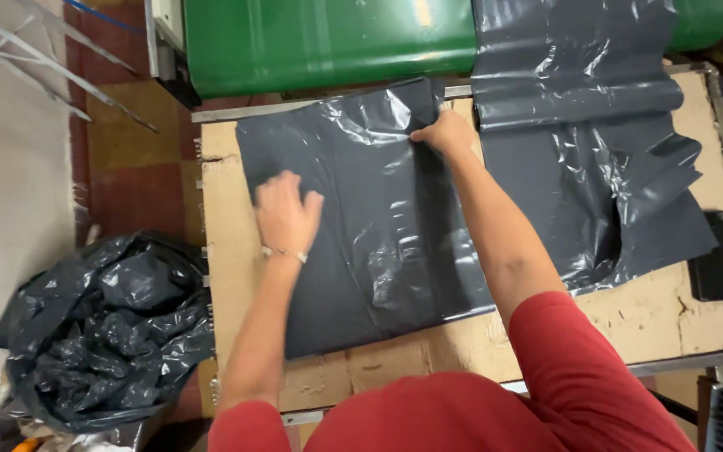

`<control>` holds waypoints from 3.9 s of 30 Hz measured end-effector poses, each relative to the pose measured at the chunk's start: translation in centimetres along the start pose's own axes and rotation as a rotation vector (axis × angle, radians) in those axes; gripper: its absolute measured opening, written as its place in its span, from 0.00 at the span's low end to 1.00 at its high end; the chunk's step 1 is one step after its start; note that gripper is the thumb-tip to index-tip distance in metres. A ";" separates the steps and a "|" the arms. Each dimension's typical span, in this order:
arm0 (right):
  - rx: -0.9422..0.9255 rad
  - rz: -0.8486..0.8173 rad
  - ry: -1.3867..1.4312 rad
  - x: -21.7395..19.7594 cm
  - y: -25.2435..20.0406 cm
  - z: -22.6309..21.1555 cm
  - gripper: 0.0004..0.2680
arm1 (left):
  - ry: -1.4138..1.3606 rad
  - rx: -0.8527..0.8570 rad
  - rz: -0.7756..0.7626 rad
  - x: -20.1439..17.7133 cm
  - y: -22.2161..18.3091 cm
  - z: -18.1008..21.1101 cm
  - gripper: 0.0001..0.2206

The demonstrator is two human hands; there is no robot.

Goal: Folding plastic bags and stacking them into a basket from a conveyor belt

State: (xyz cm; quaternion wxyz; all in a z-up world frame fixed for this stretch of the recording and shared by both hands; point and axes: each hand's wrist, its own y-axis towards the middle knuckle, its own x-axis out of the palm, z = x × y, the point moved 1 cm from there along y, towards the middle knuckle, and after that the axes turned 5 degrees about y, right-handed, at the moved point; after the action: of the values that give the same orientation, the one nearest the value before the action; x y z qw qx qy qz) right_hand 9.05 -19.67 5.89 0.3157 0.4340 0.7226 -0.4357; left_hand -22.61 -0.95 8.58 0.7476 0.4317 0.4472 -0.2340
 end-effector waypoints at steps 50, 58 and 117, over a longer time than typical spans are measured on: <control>-0.814 0.303 -0.298 5.7 -26.3 11.4 0.31 | 0.067 0.286 -0.550 -8.2 -21.3 -2.0 0.45; -1.219 0.249 -0.208 19.3 -41.5 13.7 0.20 | -0.114 0.798 -0.442 -6.8 -26.2 -0.1 0.13; -0.279 -0.016 1.070 -22.2 -0.9 50.1 0.29 | -0.079 0.752 -0.342 7.3 -19.9 47.8 0.47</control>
State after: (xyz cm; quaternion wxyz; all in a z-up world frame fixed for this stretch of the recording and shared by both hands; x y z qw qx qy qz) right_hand 21.52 -73.03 3.60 -0.0444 0.5435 0.8363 -0.0568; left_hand -11.38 -51.86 4.43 0.5048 0.5848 0.3666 -0.5185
